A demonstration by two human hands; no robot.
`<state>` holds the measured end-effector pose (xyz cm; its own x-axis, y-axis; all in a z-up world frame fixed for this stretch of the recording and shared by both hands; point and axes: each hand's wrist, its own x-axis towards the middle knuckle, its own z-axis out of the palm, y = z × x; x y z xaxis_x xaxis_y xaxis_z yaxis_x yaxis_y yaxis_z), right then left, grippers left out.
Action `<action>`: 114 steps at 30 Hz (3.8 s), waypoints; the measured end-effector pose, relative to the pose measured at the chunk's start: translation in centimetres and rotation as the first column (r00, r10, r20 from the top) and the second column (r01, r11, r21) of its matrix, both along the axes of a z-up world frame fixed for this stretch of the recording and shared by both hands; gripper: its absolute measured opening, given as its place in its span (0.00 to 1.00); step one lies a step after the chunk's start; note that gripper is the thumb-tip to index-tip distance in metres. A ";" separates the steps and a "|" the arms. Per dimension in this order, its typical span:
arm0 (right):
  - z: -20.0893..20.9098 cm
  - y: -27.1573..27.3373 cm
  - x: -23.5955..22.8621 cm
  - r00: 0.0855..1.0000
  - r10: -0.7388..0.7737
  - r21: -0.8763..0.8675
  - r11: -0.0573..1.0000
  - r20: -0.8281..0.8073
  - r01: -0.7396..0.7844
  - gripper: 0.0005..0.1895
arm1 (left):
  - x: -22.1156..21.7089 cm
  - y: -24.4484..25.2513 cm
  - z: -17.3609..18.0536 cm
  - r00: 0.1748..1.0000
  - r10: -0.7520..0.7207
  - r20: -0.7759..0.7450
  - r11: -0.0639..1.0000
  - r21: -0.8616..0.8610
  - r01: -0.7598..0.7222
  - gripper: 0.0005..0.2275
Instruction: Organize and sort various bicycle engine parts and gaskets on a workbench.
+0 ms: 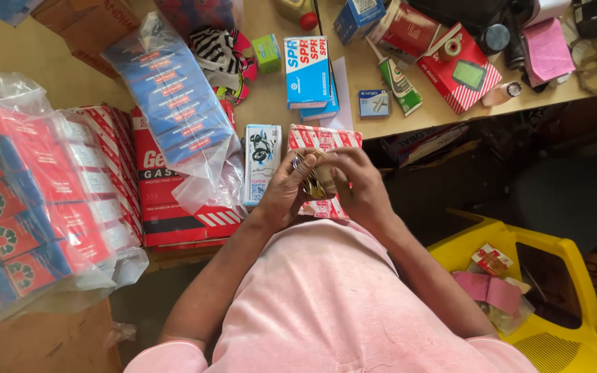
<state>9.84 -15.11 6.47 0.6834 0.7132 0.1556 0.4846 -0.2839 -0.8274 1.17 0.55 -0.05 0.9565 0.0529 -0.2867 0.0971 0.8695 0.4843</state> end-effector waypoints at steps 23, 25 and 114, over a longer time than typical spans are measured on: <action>1.1 0.7 0.6 0.989 -0.033 -0.030 0.999 -0.143 0.029 0.16 | -0.2 2.0 1.4 0.998 -0.070 -0.002 0.997 0.025 0.070 0.19; 1.1 0.6 0.8 0.990 -0.072 -0.110 0.992 -0.121 0.058 0.18 | -0.4 2.1 1.6 0.995 -0.094 -0.012 0.996 0.007 0.094 0.19; -3.2 1.1 2.0 0.256 0.142 0.266 0.788 -0.956 0.556 0.09 | -0.8 1.2 0.3 0.984 0.148 -0.101 0.989 -0.005 -0.150 0.10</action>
